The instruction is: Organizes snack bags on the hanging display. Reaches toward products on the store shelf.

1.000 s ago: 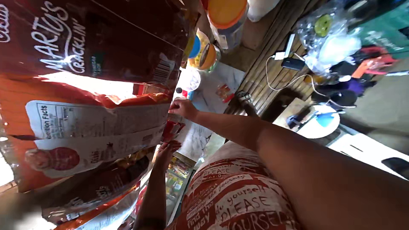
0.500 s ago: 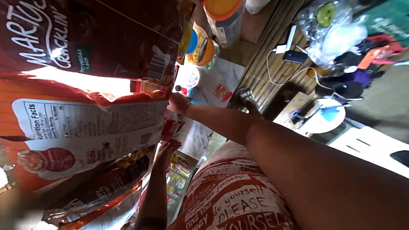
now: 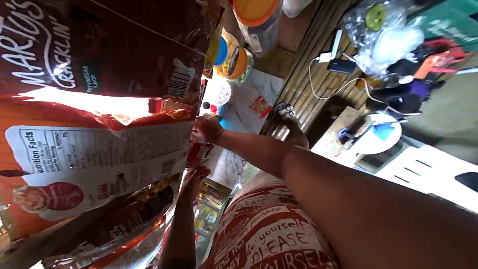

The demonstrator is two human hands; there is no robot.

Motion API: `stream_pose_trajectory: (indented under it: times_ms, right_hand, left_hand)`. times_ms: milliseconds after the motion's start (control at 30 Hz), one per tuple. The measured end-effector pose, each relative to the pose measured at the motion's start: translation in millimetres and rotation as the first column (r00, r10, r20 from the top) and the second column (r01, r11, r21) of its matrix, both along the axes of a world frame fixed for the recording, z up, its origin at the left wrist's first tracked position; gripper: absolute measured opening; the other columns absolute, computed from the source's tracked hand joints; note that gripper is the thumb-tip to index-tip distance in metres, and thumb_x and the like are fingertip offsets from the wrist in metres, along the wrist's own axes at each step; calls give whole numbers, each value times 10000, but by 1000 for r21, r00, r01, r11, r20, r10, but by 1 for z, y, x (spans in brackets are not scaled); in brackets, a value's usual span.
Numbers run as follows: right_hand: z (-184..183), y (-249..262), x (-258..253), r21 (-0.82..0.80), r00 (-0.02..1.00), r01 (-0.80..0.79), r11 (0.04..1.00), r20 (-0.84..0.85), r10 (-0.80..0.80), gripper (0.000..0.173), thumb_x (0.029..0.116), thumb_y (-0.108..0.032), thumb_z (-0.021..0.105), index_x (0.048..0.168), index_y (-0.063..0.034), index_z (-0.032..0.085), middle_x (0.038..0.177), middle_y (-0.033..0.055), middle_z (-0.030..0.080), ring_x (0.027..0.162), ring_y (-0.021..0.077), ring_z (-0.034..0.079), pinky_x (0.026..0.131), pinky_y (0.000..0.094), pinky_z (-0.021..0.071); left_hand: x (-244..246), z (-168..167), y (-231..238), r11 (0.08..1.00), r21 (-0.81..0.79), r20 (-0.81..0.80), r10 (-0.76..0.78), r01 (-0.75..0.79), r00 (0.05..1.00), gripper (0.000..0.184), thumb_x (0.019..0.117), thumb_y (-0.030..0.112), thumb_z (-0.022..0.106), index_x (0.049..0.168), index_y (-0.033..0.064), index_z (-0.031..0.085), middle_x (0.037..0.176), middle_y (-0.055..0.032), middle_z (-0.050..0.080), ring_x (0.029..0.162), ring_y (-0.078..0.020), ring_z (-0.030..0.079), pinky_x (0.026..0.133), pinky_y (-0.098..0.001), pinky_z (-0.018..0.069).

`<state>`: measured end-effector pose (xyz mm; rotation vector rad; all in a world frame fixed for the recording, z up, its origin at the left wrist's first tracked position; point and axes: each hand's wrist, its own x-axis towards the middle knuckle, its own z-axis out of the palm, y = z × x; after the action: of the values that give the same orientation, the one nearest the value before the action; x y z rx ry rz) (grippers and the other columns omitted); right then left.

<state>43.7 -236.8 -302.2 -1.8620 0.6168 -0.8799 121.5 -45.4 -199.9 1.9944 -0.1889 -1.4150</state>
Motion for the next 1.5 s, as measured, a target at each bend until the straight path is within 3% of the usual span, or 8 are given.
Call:
stream_pose_trajectory:
  times_ms: [233, 400, 667, 900, 1033, 1200, 1367, 1500]
  right_hand:
    - [2, 0, 10, 0, 998, 68, 998, -18, -68, 68, 863, -46, 724, 897, -20, 777, 972, 183, 743, 942, 353, 726, 804, 528, 570]
    - [0, 2, 16, 57, 997, 63, 996, -55, -60, 95, 904, -65, 702, 936, -37, 787, 982, 170, 748, 962, 342, 724, 827, 526, 564]
    - [20, -16, 12, 145, 969, -105, 984, -209, 134, 206, 995, -145, 610, 1066, -36, 771, 1083, 177, 738, 1075, 353, 694, 949, 526, 531]
    - [31, -23, 16, 209, 906, -211, 955, -325, 271, 230, 998, -70, 563, 1156, -10, 721, 1156, 186, 714, 1135, 354, 665, 998, 515, 503]
    - [34, -24, 6, 225, 930, -213, 951, -251, 268, 228, 1006, -97, 580, 1144, 23, 717, 1152, 232, 700, 1122, 395, 665, 969, 541, 513]
    - [26, -20, 4, 171, 963, -192, 966, -155, 218, 229, 1008, -122, 591, 1133, -6, 744, 1137, 219, 713, 1109, 382, 679, 957, 524, 532]
    - [17, -15, 5, -4, 992, -126, 992, -20, 126, 141, 949, -64, 643, 958, 15, 760, 958, 207, 730, 972, 383, 713, 852, 517, 566]
    - [13, -14, 6, -93, 994, -35, 995, 98, 44, 92, 883, -28, 683, 899, 1, 769, 881, 174, 733, 870, 350, 727, 769, 487, 587]
  left_hand:
    - [-5, 4, -5, 998, 56, 38, 22, -24, 999, 263, 1089, 83, 332, 1143, -17, 569, 942, -74, 709, 911, -182, 709, 897, -365, 583]
    - [0, 3, -1, 999, 48, 42, 16, -18, 999, 276, 1084, 88, 324, 1143, -1, 578, 951, -61, 719, 920, -173, 710, 897, -357, 583]
    - [2, 0, 1, 999, 35, 48, 8, -10, 999, 275, 1078, 90, 316, 1137, -1, 568, 947, -52, 715, 919, -174, 711, 896, -367, 585]
    - [3, -3, -1, 999, 33, 45, -12, 10, 999, 288, 1079, 87, 308, 1152, -18, 567, 953, -63, 711, 920, -174, 706, 899, -365, 580]
    - [2, -4, -2, 999, 34, 47, -9, 7, 999, 299, 1081, 84, 289, 1149, -12, 564, 941, -52, 712, 909, -165, 710, 894, -355, 583]
    - [1, -4, -2, 999, 47, 55, -16, 14, 998, 303, 1083, 87, 288, 1160, -15, 563, 959, -58, 710, 922, -173, 707, 904, -366, 579]
    - [0, -4, -4, 998, 66, 59, -27, 23, 998, 304, 1089, 98, 287, 1165, -13, 559, 961, -58, 711, 926, -170, 708, 912, -363, 576]
    - [0, -5, -4, 999, 49, 56, -11, 8, 998, 305, 1087, 97, 288, 1147, -3, 570, 948, -53, 716, 917, -172, 710, 906, -369, 578]
